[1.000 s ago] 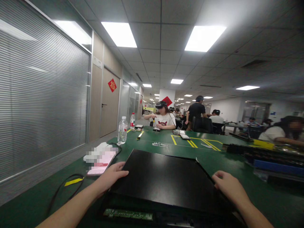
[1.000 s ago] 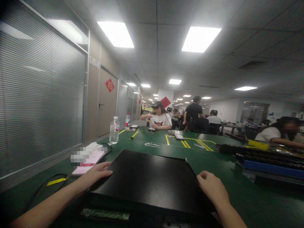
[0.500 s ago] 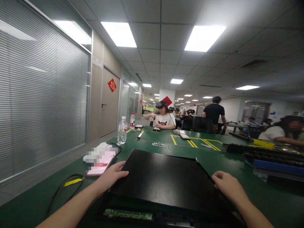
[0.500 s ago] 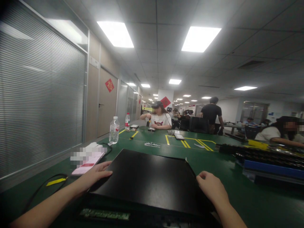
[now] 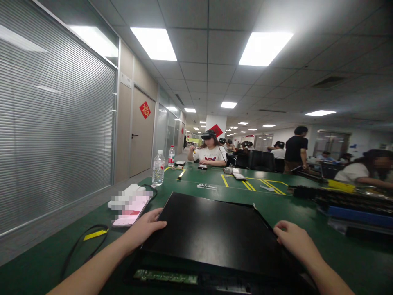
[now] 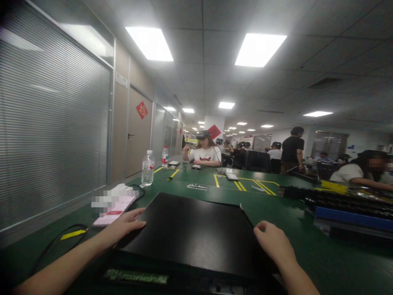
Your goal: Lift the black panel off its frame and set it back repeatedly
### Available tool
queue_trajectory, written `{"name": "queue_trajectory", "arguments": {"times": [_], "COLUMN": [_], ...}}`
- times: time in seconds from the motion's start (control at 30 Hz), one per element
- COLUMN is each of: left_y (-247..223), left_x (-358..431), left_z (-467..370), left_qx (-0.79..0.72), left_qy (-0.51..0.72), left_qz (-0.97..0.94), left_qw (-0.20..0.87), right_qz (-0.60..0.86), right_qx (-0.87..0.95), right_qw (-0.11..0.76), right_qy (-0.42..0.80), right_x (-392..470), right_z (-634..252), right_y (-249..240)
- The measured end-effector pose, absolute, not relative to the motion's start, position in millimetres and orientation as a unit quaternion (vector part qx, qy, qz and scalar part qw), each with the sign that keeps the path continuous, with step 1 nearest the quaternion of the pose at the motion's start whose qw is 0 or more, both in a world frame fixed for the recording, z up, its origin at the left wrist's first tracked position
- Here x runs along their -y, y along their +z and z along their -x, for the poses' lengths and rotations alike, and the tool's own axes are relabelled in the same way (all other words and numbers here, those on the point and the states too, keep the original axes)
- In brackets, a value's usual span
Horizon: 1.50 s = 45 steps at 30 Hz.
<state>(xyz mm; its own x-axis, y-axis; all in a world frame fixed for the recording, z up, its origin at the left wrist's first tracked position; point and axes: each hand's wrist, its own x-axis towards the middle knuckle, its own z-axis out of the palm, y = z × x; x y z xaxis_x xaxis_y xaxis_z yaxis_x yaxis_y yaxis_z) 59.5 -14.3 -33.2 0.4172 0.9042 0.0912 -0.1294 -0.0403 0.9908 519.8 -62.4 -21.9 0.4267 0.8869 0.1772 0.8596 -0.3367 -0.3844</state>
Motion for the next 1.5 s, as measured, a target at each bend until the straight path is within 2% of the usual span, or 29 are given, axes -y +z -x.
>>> {"name": "queue_trajectory", "arguments": {"times": [0.73, 0.83, 1.0, 1.5], "left_y": [-24.5, -26.5, -30.2, -44.7], "left_x": [19.0, 16.6, 12.2, 3.5], "left_z": [-60.6, -59.2, -55.6, -51.5], "left_qx": [-0.375, -0.409, -0.517, -0.551], "left_qy": [0.461, 0.463, 0.461, 0.362], "left_qz": [-0.544, -0.571, -0.627, -0.695], "left_qw": [0.593, 0.541, 0.356, 0.286], "right_qz": [0.816, 0.816, 0.813, 0.811], "right_qx": [0.532, 0.529, 0.530, 0.530], "right_qw": [0.218, 0.221, 0.230, 0.235], "right_qy": [0.066, 0.080, 0.076, 0.080], "right_x": [62.7, 62.6, 62.9, 67.0], "right_z": [-517.8, -517.3, -516.4, -508.8], "right_y": [-18.7, -18.3, -19.2, -15.0]}}
